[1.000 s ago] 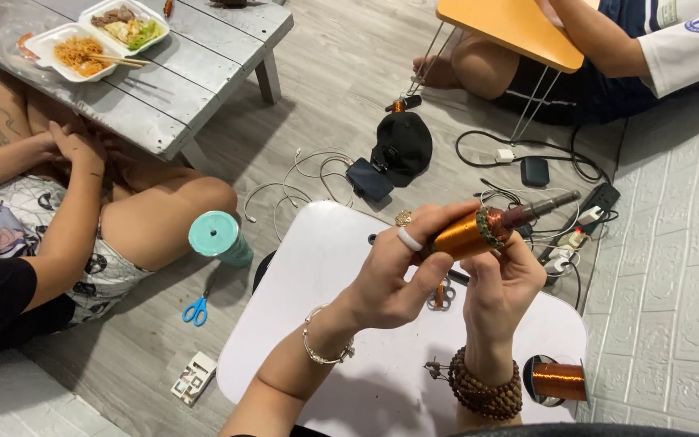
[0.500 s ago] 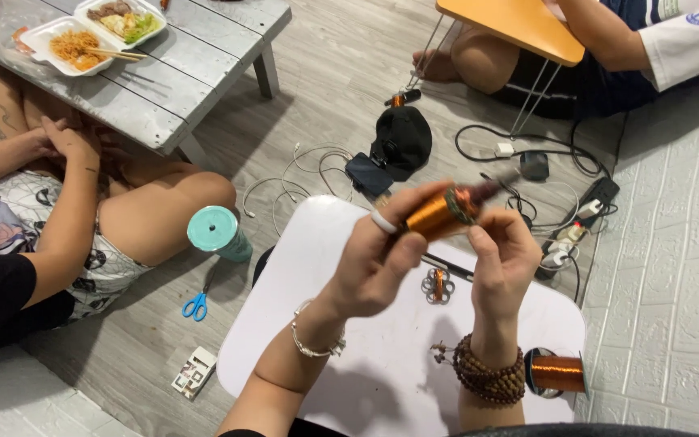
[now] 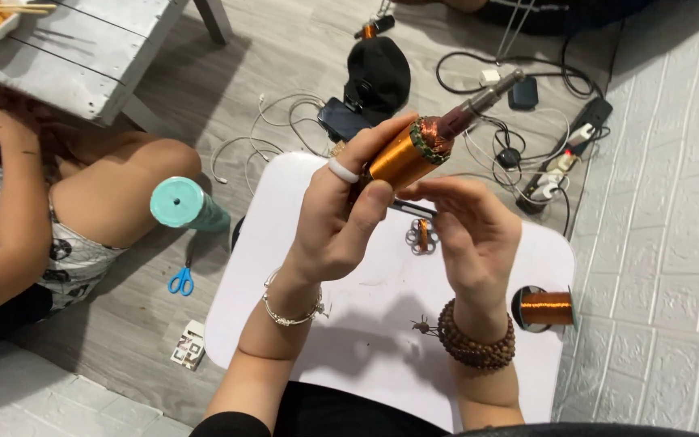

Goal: Manually winding copper wire around the core of an electric motor rotor at a workspace.

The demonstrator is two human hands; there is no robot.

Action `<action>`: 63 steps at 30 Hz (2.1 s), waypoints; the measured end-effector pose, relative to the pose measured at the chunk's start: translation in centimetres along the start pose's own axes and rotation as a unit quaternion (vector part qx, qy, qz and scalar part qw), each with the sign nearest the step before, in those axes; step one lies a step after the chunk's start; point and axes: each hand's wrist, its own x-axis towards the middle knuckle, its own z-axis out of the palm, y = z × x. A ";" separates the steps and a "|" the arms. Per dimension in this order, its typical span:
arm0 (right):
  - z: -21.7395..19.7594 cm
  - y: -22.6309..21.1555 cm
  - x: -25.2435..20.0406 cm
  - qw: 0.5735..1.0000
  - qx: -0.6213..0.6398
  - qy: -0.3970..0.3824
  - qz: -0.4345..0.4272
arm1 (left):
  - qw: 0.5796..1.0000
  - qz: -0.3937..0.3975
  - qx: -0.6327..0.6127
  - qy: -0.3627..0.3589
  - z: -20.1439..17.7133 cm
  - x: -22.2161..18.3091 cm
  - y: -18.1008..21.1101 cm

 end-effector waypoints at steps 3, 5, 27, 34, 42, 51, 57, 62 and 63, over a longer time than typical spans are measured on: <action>-0.1 0.6 -0.6 0.999 0.018 0.005 0.044 | 0.994 0.028 0.103 -0.012 0.2 0.0 -0.1; -0.1 1.0 -0.5 0.998 0.027 0.014 0.056 | 0.995 0.010 0.097 -0.023 0.4 -0.2 -0.5; -0.8 3.1 0.0 0.956 0.267 0.041 0.111 | 0.994 0.006 0.094 -0.055 1.3 -0.2 -1.3; -0.6 3.8 0.3 0.980 0.167 0.053 0.090 | 0.996 -0.017 0.068 -0.050 1.4 -0.5 -1.0; -0.9 4.7 0.8 0.995 -0.002 0.096 0.042 | 0.999 -0.009 0.028 -0.033 0.8 -0.1 -0.6; -1.3 5.1 1.6 0.986 -0.134 0.094 -0.021 | 0.999 -0.009 0.023 -0.032 0.6 -0.3 -0.1; -1.4 5.1 1.9 0.984 -0.146 0.102 -0.013 | 1.000 -0.021 -0.012 -0.016 0.4 -0.5 0.0; -1.3 5.1 2.0 0.983 -0.161 0.091 -0.014 | 0.998 -0.032 -0.052 0.009 0.3 -1.0 0.1; -1.2 5.0 2.1 0.982 -0.165 0.091 -0.011 | 0.997 -0.049 -0.054 0.019 0.3 -1.0 0.2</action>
